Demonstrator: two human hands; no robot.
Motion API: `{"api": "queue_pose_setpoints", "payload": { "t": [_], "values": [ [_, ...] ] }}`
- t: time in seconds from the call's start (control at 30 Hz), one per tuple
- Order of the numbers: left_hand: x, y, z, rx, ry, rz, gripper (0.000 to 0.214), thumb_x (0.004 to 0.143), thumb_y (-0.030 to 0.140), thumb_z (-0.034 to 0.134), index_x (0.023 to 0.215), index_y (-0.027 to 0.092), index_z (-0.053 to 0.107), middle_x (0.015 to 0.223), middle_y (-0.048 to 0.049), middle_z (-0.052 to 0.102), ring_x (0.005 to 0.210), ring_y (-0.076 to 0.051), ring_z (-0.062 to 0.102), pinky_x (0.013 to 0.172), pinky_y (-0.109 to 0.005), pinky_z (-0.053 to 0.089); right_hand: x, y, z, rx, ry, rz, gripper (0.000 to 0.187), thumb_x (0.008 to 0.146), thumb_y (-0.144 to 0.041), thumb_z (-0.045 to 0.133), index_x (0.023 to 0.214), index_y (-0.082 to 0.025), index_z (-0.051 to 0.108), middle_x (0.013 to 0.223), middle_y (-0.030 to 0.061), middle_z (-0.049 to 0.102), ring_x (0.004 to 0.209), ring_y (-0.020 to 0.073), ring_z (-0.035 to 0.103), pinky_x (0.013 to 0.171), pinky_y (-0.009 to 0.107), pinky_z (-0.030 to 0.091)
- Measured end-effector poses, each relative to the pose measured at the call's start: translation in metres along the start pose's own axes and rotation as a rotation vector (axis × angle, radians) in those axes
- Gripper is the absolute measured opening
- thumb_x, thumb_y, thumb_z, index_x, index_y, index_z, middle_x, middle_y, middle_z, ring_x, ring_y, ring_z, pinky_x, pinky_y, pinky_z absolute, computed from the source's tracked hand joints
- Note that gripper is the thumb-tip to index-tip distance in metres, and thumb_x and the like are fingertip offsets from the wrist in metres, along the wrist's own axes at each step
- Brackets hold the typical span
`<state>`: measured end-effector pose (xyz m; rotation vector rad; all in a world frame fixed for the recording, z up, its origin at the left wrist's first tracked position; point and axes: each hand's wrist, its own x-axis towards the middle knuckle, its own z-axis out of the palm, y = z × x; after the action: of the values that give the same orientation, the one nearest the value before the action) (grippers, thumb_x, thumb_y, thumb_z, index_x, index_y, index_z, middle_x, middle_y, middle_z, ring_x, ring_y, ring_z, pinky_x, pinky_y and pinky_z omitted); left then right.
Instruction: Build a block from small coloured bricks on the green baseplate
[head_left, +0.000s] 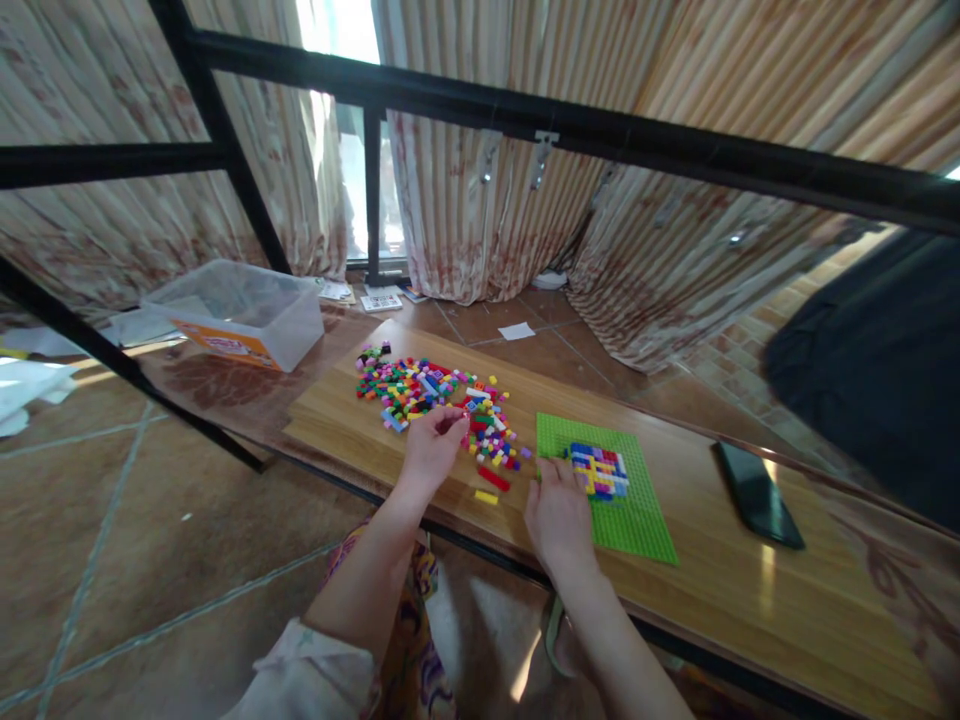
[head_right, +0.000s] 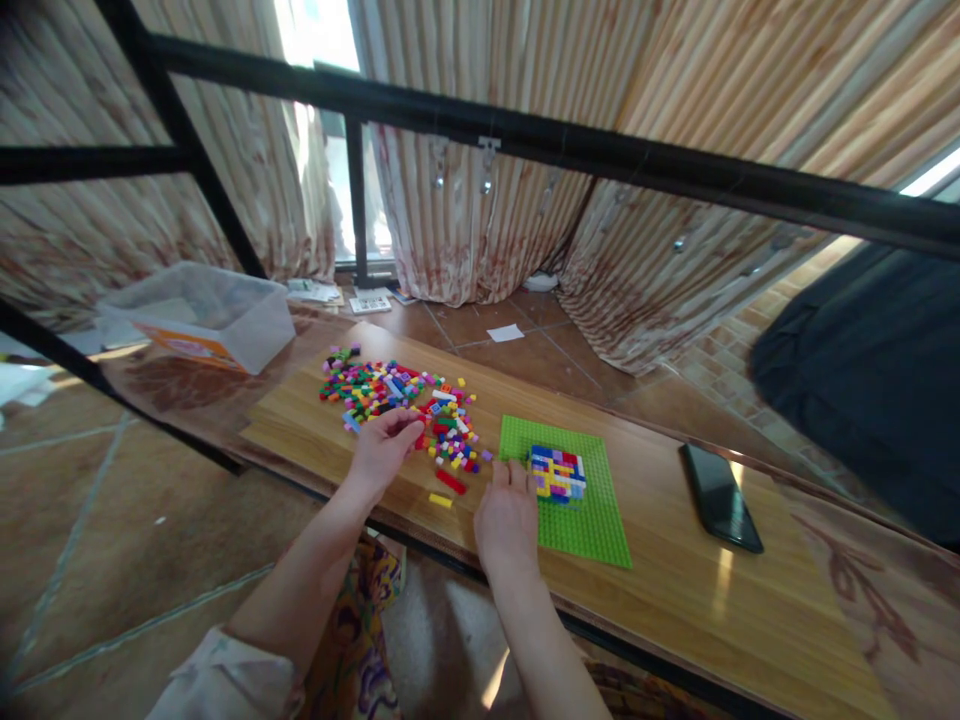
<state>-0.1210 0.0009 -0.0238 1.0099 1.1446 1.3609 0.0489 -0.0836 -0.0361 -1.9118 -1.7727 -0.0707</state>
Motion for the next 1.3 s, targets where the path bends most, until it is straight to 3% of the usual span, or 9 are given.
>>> {"api": "queue_pose_setpoints", "payload": {
  "t": [0.23, 0.33, 0.53, 0.73, 1.0, 1.3],
  "values": [
    [-0.003, 0.005, -0.004, -0.032, 0.035, -0.012, 0.013, 0.066, 0.028, 0.07, 0.073, 0.017, 0.07, 0.056, 0.0025, 0.059, 0.049, -0.009, 0.046, 0.047, -0.021, 0.034, 0.01, -0.018, -0.001, 0.318, -0.039, -0.009, 0.036, 0.086, -0.014, 0.042, 0.113, -0.016, 0.065, 0.116, 0.0128, 0.065, 0.107, 0.0231, 0.06, 0.097, 0.039, 0.048],
    [-0.003, 0.005, -0.004, -0.042, 0.032, -0.021, 0.013, 0.066, 0.028, 0.07, 0.073, 0.017, 0.07, 0.054, 0.003, 0.057, 0.05, -0.01, 0.047, 0.048, -0.021, 0.035, 0.017, -0.014, 0.001, 0.301, 0.015, 0.018, 0.039, 0.085, -0.013, 0.041, 0.115, -0.016, 0.064, 0.12, 0.0132, 0.063, 0.112, 0.0238, 0.058, 0.101, 0.043, 0.046],
    [-0.001, 0.004, -0.004, -0.024, 0.051, -0.003, 0.012, 0.067, 0.027, 0.07, 0.073, 0.017, 0.07, 0.057, 0.0029, 0.059, 0.051, -0.01, 0.048, 0.05, -0.022, 0.037, 0.019, -0.016, 0.01, 0.349, -0.103, -0.016, 0.041, 0.084, -0.009, 0.038, 0.115, -0.014, 0.065, 0.123, 0.0131, 0.063, 0.114, 0.0229, 0.058, 0.105, 0.041, 0.044],
    [-0.001, 0.005, -0.007, -0.009, 0.055, 0.0, 0.014, 0.068, 0.028, 0.068, 0.074, 0.016, 0.068, 0.057, 0.0032, 0.059, 0.05, -0.009, 0.047, 0.05, -0.021, 0.037, 0.012, -0.021, 0.003, 0.455, -0.044, -0.004, 0.035, 0.087, -0.016, 0.041, 0.112, -0.017, 0.066, 0.12, 0.0119, 0.065, 0.112, 0.0221, 0.06, 0.102, 0.043, 0.045],
    [-0.002, 0.009, -0.006, -0.067, 0.059, -0.014, 0.012, 0.069, 0.026, 0.066, 0.073, 0.015, 0.066, 0.053, 0.0048, 0.055, 0.048, -0.008, 0.046, 0.05, -0.021, 0.036, 0.014, -0.03, 0.009, 0.413, -0.095, -0.056, 0.028, 0.088, -0.023, 0.048, 0.102, -0.018, 0.071, 0.106, 0.0108, 0.069, 0.1, 0.023, 0.062, 0.091, 0.039, 0.049],
    [-0.001, 0.009, -0.009, -0.1, 0.094, -0.023, 0.01, 0.069, 0.024, 0.066, 0.073, 0.015, 0.068, 0.055, 0.004, 0.057, 0.049, -0.008, 0.046, 0.051, -0.021, 0.036, 0.036, -0.048, 0.03, 0.145, -0.08, -0.232, 0.021, 0.086, -0.021, 0.054, 0.093, -0.017, 0.073, 0.098, 0.0112, 0.067, 0.093, 0.0245, 0.058, 0.088, 0.039, 0.045]
  ]
}}
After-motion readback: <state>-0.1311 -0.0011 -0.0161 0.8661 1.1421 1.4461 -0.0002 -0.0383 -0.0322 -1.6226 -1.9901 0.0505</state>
